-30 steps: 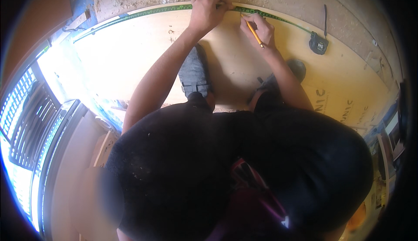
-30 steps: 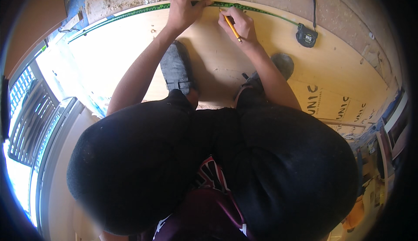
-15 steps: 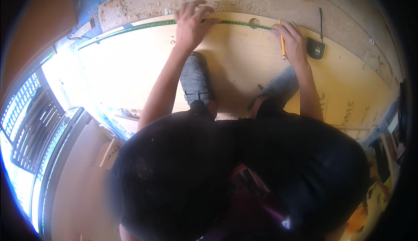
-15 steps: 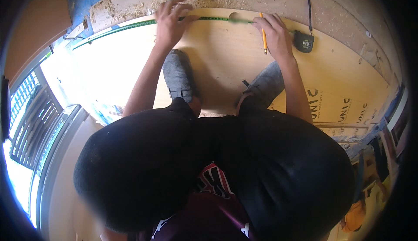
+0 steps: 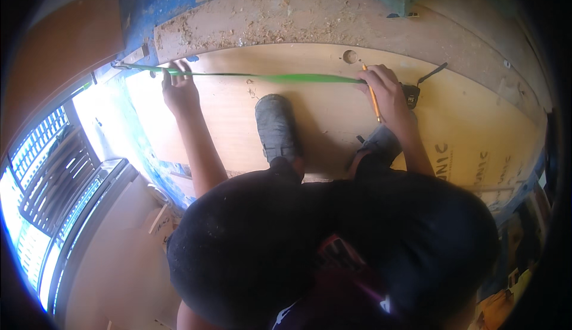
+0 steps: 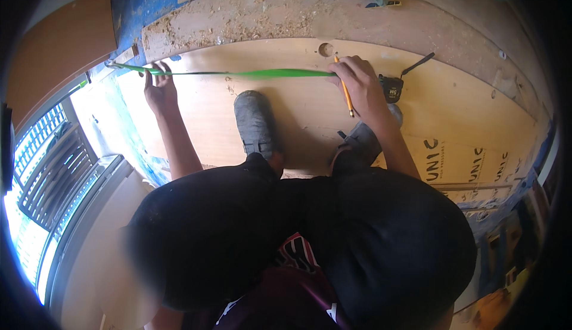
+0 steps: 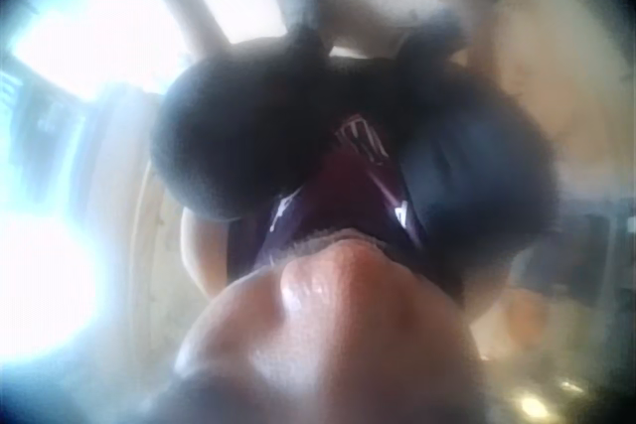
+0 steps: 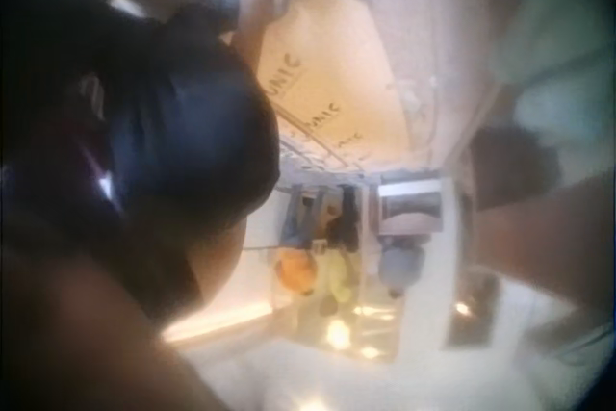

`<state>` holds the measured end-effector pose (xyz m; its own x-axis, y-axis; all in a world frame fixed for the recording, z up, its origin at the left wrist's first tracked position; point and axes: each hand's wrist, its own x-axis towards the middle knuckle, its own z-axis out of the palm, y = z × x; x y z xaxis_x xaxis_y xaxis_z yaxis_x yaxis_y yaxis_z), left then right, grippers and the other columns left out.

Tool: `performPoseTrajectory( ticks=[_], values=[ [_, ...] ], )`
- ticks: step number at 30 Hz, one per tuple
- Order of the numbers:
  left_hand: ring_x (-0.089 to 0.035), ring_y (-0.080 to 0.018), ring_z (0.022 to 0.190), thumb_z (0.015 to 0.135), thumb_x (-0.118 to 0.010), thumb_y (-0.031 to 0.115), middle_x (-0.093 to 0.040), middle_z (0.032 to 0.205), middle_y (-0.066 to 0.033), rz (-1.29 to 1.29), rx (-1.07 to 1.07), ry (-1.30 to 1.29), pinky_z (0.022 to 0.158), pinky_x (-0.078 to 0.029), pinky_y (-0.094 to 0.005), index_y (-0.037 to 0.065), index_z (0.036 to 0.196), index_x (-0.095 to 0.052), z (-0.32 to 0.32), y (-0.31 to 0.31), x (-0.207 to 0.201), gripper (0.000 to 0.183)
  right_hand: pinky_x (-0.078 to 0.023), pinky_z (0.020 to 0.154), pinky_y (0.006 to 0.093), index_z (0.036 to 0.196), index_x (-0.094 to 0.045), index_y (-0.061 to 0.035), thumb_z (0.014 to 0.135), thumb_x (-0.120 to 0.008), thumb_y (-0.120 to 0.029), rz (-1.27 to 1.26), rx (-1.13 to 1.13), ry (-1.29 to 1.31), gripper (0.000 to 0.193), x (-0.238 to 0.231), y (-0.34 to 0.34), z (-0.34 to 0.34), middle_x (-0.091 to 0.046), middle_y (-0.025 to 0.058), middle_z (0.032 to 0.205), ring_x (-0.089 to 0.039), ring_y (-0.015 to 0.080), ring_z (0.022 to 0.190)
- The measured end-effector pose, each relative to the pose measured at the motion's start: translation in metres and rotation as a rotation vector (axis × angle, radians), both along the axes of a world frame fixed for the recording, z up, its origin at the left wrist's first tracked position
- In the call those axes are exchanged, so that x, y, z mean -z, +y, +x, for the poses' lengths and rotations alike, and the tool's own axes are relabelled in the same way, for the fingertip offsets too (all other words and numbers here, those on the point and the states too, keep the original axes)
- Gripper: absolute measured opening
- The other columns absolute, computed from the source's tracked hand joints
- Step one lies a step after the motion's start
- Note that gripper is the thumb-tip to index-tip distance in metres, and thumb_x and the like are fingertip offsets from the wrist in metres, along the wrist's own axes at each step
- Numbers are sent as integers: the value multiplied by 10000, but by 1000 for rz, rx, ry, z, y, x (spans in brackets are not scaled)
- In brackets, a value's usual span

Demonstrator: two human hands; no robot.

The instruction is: The person measures and marks a large sheet of plywood on the floor using a tape measure and pencil. They then use a power drill to create holes at the marked locations.

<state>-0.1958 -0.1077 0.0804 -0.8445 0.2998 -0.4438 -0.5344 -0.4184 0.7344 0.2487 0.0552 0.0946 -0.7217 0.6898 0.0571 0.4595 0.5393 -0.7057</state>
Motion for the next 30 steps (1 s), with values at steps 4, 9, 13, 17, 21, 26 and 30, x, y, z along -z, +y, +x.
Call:
performPoseTrajectory(
  ticks=[4,9,13,17,21,26,30],
  values=[
    [-560,-260,1143,1016,-564,49,-548,1232,-172,-99,18,130,913,-550,-332,-99,1325,-498,-38,-23,14,349,-385,1011,547,1188,-630,-92,768,-816,-258,250,163,-369,488,12,-9,34,-626,93,1176,-577,316,1108],
    [-634,-213,956,965,-636,17,-610,1100,-143,390,-88,-143,861,-582,-299,-19,1162,-601,-47,-35,-40,203,-430,969,493,1190,-620,-66,821,-779,-218,164,305,-380,429,36,-26,73,-615,152,1189,-557,366,1123],
    [-648,-180,929,952,-656,24,-669,987,-86,476,-42,-95,828,-586,-291,7,1104,-640,-68,-51,-77,154,-449,909,473,1157,-612,-23,839,-755,-158,117,298,-208,374,35,-20,75,-615,175,1133,-557,382,1073],
    [-631,-172,898,1007,-588,108,-685,1061,-96,462,78,55,774,-558,-251,7,1158,-632,-88,-55,-112,187,-449,924,447,1154,-621,-13,845,-732,-89,-42,322,-139,337,25,-14,84,-627,185,1090,-568,374,1053],
    [-506,-146,694,1010,-509,35,-467,757,-42,497,-6,83,633,-487,-271,16,1032,-570,-117,-51,-174,67,-454,933,410,1152,-624,10,862,-698,-38,-117,294,-82,303,9,-7,82,-641,178,1095,-582,355,1051],
    [-413,-96,642,1028,-436,4,-455,751,-17,74,269,501,557,-386,-230,-7,1087,-542,-133,-34,-180,122,-465,878,426,1117,-642,-1,856,-709,-60,-192,271,-44,275,-24,-20,69,-643,181,1036,-580,362,980],
    [-314,-89,664,1056,-363,1,-440,881,-57,87,264,520,537,-320,-221,-22,1482,-352,-22,37,-173,427,-469,886,414,1124,-638,-4,839,-750,-141,-350,287,-95,336,-30,-40,54,-636,186,1016,-589,352,987]
  ],
)
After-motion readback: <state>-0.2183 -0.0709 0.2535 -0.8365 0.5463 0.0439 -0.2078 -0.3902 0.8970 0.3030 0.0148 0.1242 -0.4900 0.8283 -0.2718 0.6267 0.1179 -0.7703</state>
